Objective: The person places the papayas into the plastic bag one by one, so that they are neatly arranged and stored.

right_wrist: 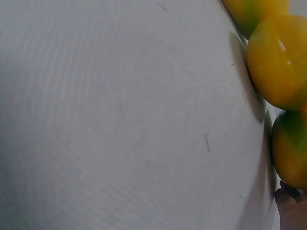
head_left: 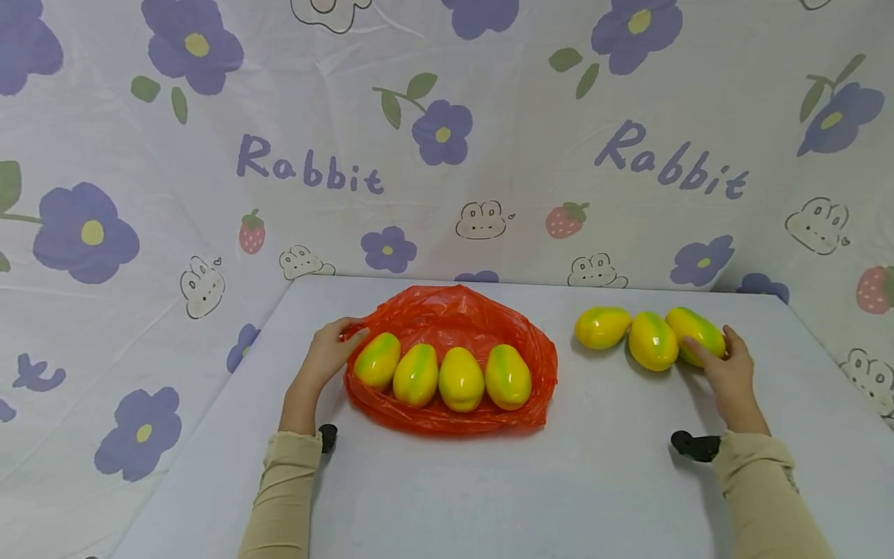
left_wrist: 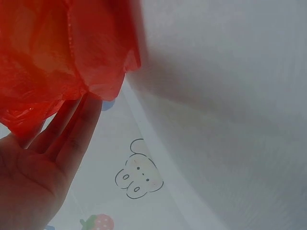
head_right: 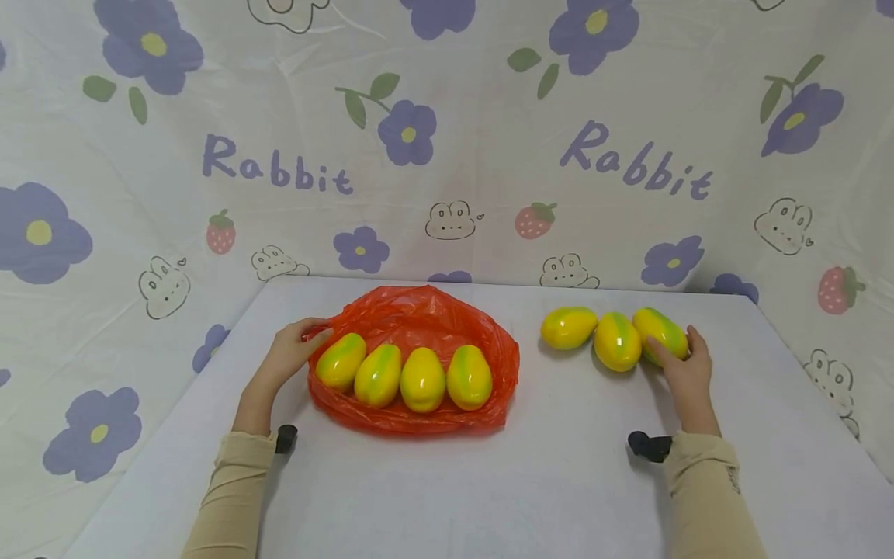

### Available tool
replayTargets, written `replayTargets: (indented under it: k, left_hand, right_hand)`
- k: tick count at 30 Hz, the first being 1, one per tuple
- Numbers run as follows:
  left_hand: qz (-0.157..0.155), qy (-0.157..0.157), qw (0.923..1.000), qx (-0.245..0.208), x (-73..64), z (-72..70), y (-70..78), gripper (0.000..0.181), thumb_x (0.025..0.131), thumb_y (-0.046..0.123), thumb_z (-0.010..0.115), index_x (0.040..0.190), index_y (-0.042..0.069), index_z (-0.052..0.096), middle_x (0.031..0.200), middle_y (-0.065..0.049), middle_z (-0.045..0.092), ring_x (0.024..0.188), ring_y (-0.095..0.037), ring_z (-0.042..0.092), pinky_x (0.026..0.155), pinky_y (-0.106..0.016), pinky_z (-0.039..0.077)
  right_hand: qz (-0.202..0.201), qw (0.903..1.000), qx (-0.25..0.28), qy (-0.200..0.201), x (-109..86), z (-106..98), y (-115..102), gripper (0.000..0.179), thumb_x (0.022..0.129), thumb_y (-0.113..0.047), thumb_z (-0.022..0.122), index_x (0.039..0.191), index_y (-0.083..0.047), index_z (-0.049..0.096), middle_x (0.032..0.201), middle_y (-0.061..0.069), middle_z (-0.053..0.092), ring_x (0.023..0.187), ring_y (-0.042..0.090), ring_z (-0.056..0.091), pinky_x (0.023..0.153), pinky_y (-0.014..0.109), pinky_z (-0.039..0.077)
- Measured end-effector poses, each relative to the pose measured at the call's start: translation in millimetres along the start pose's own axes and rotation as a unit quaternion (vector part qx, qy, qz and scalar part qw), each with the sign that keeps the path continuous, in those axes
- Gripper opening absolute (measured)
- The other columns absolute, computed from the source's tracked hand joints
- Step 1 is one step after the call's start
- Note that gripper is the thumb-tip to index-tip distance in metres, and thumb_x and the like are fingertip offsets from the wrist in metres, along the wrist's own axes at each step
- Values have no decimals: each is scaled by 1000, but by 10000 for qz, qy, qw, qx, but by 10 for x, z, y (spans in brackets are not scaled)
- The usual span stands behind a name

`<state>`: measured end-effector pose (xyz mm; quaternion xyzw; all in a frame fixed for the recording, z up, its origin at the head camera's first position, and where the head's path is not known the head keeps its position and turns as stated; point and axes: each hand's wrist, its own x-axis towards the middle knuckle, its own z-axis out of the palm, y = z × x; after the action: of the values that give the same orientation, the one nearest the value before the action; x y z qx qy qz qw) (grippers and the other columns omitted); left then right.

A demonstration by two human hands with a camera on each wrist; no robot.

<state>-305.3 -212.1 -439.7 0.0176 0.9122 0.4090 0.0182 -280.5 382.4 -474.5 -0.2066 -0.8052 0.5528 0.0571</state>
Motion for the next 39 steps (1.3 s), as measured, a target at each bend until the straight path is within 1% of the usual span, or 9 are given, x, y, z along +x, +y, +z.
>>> replayTargets:
  k: [3,6,14,21,26,31,35,39]
  left_hand:
    - [-12,-3,10000,0,-4,1,3,46,101,34,51,140,10,51,141,-16,54,128,-35,50,106,-52,46]
    - [-25,-6,10000,-4,-6,2,5,46,101,35,51,140,11,51,141,-16,54,129,-35,50,107,-52,46]
    - [-19,-20,10000,-10,-5,-4,1,46,101,34,51,140,11,51,143,-16,53,131,-35,48,108,-53,45]
    - [-80,-26,10000,-24,-17,-4,12,46,101,34,51,140,11,50,143,-15,52,132,-35,48,108,-53,44]
    - [-77,-24,10000,-18,-11,-4,-1,46,101,35,51,140,11,50,143,-15,53,132,-35,48,108,-53,44]
    - [-63,-33,10000,-36,-19,-2,-9,46,101,35,51,140,11,51,143,-15,52,132,-35,47,108,-53,45]
    - [-49,-22,10000,-29,-16,-6,-6,46,101,35,51,140,11,51,143,-15,52,131,-36,48,107,-53,45]
    - [-16,-9,10000,-22,-7,-10,0,46,101,35,51,140,11,51,143,-15,53,132,-36,48,107,-53,45]
  right_hand:
    - [-105,9999,-34,-11,9,12,-2,87,97,-48,49,157,-11,-4,164,16,-5,152,37,0,125,50,7]
    - [-125,9999,-30,0,13,23,-3,85,98,-47,48,157,-11,-1,165,15,-4,152,37,1,125,50,7]
    - [188,9993,236,209,-4,47,1,84,97,-47,51,158,-15,2,166,8,-2,153,30,2,126,44,8]
    - [193,9986,272,407,-34,51,-17,82,97,-43,51,158,-14,4,166,9,0,154,29,3,126,42,9]
    - [267,9972,401,580,-57,50,-58,81,97,-41,51,158,-14,5,166,8,1,154,27,3,127,40,8]
    - [265,9946,660,756,-91,64,-150,80,97,-38,53,158,-16,7,166,4,4,154,23,5,126,36,10]
    - [235,9918,894,878,-113,98,-276,78,97,-36,55,158,-20,9,166,0,6,154,18,8,126,32,12]
    - [152,9910,957,922,-139,157,-424,77,97,-37,55,158,-23,9,166,-2,8,154,17,11,125,31,14]
